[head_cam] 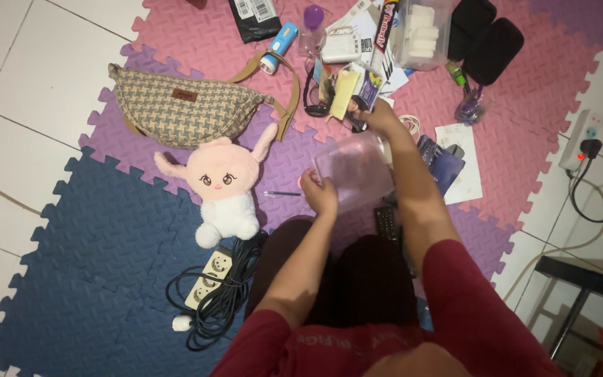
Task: The recorder is sitting on the floor, sorting through and organizing various household items, chargers, and boxes.
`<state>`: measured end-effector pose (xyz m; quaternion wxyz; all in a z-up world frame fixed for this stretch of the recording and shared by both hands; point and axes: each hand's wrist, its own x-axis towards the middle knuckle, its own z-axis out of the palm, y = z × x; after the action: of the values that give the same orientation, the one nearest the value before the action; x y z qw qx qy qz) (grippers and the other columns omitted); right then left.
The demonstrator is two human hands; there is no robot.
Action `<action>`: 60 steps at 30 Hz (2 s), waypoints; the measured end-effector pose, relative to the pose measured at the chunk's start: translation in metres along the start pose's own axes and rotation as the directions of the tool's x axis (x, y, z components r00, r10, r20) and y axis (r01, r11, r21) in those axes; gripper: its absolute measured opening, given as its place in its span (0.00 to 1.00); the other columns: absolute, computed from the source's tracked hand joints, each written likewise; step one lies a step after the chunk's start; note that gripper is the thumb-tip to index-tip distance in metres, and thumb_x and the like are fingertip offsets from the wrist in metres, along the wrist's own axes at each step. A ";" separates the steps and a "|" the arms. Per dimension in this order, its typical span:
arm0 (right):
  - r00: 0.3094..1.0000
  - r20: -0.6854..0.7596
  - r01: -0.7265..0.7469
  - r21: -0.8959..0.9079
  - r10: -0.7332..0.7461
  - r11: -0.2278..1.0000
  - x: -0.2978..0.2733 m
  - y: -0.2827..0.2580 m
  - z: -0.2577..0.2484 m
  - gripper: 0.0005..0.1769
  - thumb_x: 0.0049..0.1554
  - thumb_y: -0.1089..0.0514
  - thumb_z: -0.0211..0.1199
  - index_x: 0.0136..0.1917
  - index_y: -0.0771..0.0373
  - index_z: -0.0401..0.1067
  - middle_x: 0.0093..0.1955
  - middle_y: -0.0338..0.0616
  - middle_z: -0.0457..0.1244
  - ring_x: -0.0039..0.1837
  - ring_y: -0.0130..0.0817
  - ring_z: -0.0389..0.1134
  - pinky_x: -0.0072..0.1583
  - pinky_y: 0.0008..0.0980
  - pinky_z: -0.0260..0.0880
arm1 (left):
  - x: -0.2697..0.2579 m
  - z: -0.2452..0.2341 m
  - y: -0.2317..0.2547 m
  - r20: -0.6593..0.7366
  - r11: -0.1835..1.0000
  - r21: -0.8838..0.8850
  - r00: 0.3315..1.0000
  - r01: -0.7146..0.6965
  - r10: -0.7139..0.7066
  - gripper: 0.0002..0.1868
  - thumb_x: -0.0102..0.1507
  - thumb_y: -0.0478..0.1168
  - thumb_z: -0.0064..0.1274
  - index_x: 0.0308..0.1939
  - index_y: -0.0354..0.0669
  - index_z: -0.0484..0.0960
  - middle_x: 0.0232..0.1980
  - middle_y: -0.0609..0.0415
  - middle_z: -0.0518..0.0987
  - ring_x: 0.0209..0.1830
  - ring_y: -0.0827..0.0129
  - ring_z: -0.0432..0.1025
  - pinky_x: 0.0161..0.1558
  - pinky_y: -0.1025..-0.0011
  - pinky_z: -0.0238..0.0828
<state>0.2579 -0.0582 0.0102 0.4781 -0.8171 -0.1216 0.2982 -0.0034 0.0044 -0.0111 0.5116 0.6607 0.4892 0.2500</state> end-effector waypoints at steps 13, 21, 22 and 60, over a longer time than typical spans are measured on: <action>0.764 -0.640 0.098 0.240 0.081 0.966 0.117 0.125 -0.037 0.16 0.60 0.62 0.56 0.61 0.63 0.72 0.45 0.41 0.66 0.39 0.27 0.65 0.40 0.30 0.67 | 0.001 -0.001 0.008 -0.052 1.000 0.025 0.999 -0.008 0.010 0.27 0.54 0.34 0.56 0.58 0.39 0.74 0.50 0.47 0.73 0.47 0.56 0.72 0.52 0.61 0.70; 0.919 -0.200 -0.178 0.561 0.341 0.809 0.082 0.079 -0.043 0.13 0.62 0.59 0.61 0.58 0.67 0.68 0.35 0.37 0.55 0.30 0.28 0.51 0.30 0.30 0.46 | -0.001 -0.002 0.018 -0.009 0.995 0.086 0.999 0.051 -0.050 0.26 0.54 0.33 0.53 0.58 0.42 0.75 0.48 0.46 0.73 0.48 0.55 0.72 0.52 0.59 0.68; 0.918 -0.203 -0.176 0.562 0.341 0.808 0.073 0.061 -0.041 0.13 0.62 0.59 0.61 0.58 0.67 0.68 0.35 0.37 0.55 0.30 0.28 0.51 0.30 0.30 0.46 | -0.001 -0.001 0.018 -0.007 0.995 0.085 0.999 0.049 -0.049 0.26 0.54 0.33 0.53 0.58 0.42 0.75 0.48 0.46 0.73 0.48 0.55 0.72 0.52 0.59 0.68; 0.987 -0.141 0.064 0.784 0.077 0.617 -0.294 -0.002 -0.002 0.27 0.63 0.62 0.53 0.74 0.64 0.58 0.64 0.47 0.66 0.63 0.39 0.69 0.63 0.43 0.72 | -0.052 -0.051 0.104 0.725 0.752 -0.503 0.682 0.426 0.098 0.30 0.70 0.47 0.45 0.74 0.44 0.61 0.55 0.52 0.78 0.46 0.69 0.77 0.46 0.70 0.80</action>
<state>0.0267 -0.2010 0.1216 0.7943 -0.5472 0.0629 0.2561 -0.0258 -0.0202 0.1111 0.8732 0.4393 0.1977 0.0739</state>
